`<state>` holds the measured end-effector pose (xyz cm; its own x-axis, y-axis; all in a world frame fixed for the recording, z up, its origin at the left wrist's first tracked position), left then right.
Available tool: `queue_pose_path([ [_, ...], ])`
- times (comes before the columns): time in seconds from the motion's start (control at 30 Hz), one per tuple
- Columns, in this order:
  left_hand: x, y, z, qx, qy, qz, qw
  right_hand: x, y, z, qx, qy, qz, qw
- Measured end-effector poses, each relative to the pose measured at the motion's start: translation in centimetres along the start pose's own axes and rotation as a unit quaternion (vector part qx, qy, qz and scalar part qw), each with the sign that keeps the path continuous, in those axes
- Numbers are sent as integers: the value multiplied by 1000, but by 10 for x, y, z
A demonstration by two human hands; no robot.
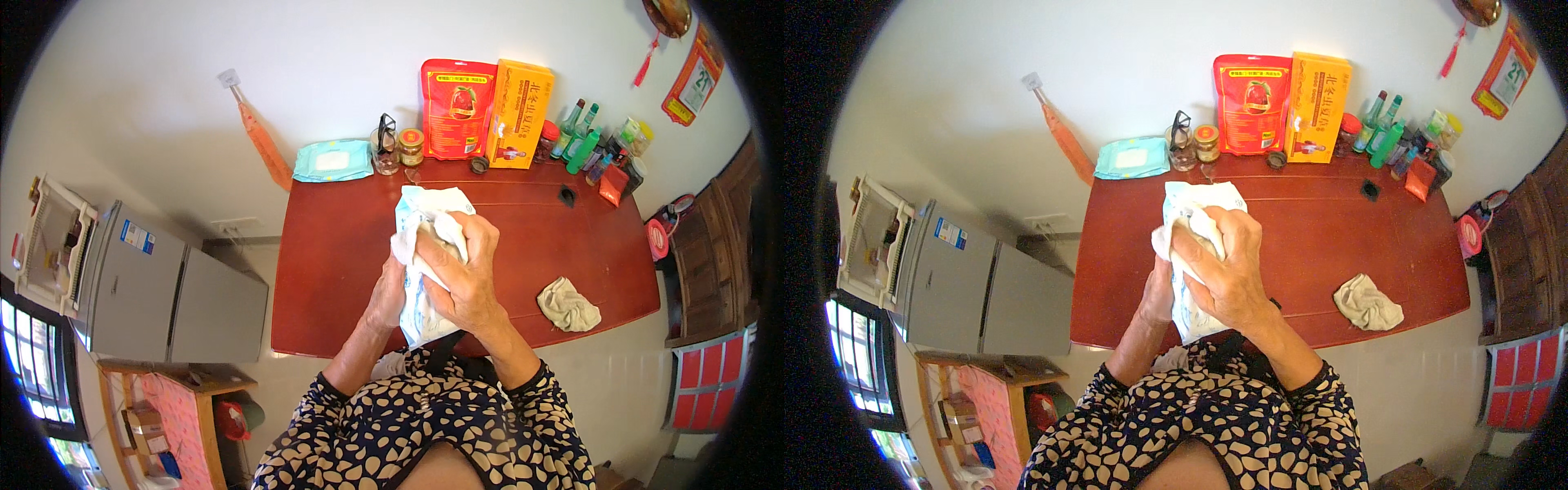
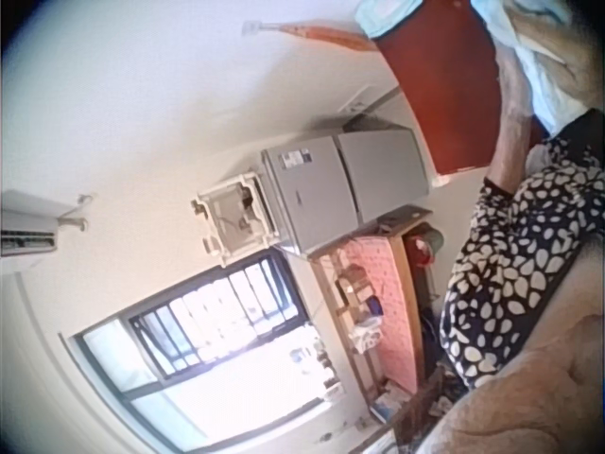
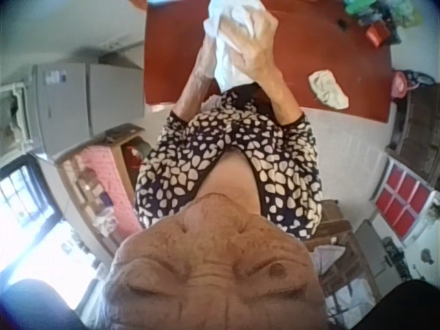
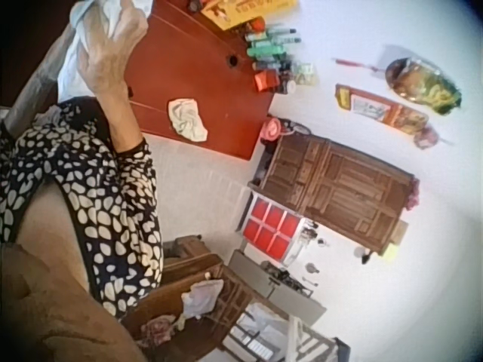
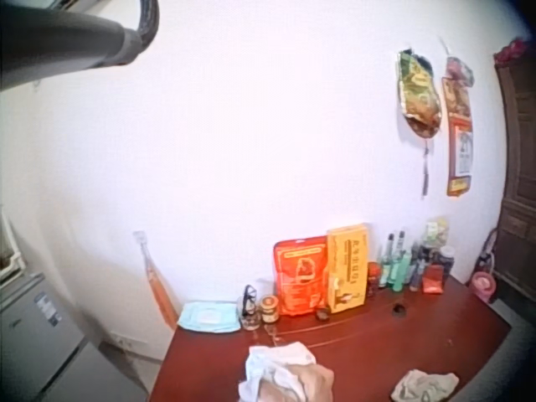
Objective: The person wipes a glass jar with a white cloth, then cleans two pairs of eyeglasses with the same cloth. Finally, they wipe the exterior of a white package labeled CIEC.
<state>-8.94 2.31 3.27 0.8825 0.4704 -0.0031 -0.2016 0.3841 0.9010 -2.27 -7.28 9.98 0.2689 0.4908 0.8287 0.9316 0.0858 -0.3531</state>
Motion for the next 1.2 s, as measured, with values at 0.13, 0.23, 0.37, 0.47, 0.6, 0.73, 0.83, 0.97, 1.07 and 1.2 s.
queue_pose_path([
  [0.13, 4, -5, -7, -31, -14, -44, 998, -16, -4, -3, 47, -57, -11, 997],
  [0.23, 4, -8, -8, -88, -35, -36, 995, -32, -10, -5, 88, -86, -18, 992],
  [0.37, 3, -4, -8, -134, -30, -73, 988, -54, -20, -5, 92, -129, -61, 986],
  [0.47, 6, -12, -11, -176, -28, -80, 981, -53, -13, -5, 83, -97, -50, 991],
  [0.6, 5, -17, -17, -149, -37, -43, 987, -38, -1, -4, 48, -55, -42, 996],
  [0.73, 1, -11, -12, -104, -17, -43, 994, -20, 12, -5, 19, -12, -27, 999],
  [0.83, -3, -13, -14, -139, -41, -54, 988, -4, 23, -8, -2, 17, 12, 1000],
  [0.97, -7, -19, -20, -61, -43, -41, 996, 0, 36, -11, 14, 49, 108, 993],
  [1.07, -8, -22, -22, 4, -54, -4, 999, 6, 28, -19, 47, 20, 94, 994],
  [1.2, -11, -17, -15, 62, -87, 34, 994, 18, 7, -25, 68, -19, 20, 997],
])
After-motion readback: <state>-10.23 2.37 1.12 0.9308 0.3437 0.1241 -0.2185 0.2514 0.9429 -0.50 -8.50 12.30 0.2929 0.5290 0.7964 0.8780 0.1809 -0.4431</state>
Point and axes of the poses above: each hand's wrist, its own x-axis towards the middle knuckle, its own z-axis out of the palm, y = z × x, the point moved 2 cm from there along x, towards the middle knuckle, and after that the axes turned 3 degrees about x, right-handed, at the moved point
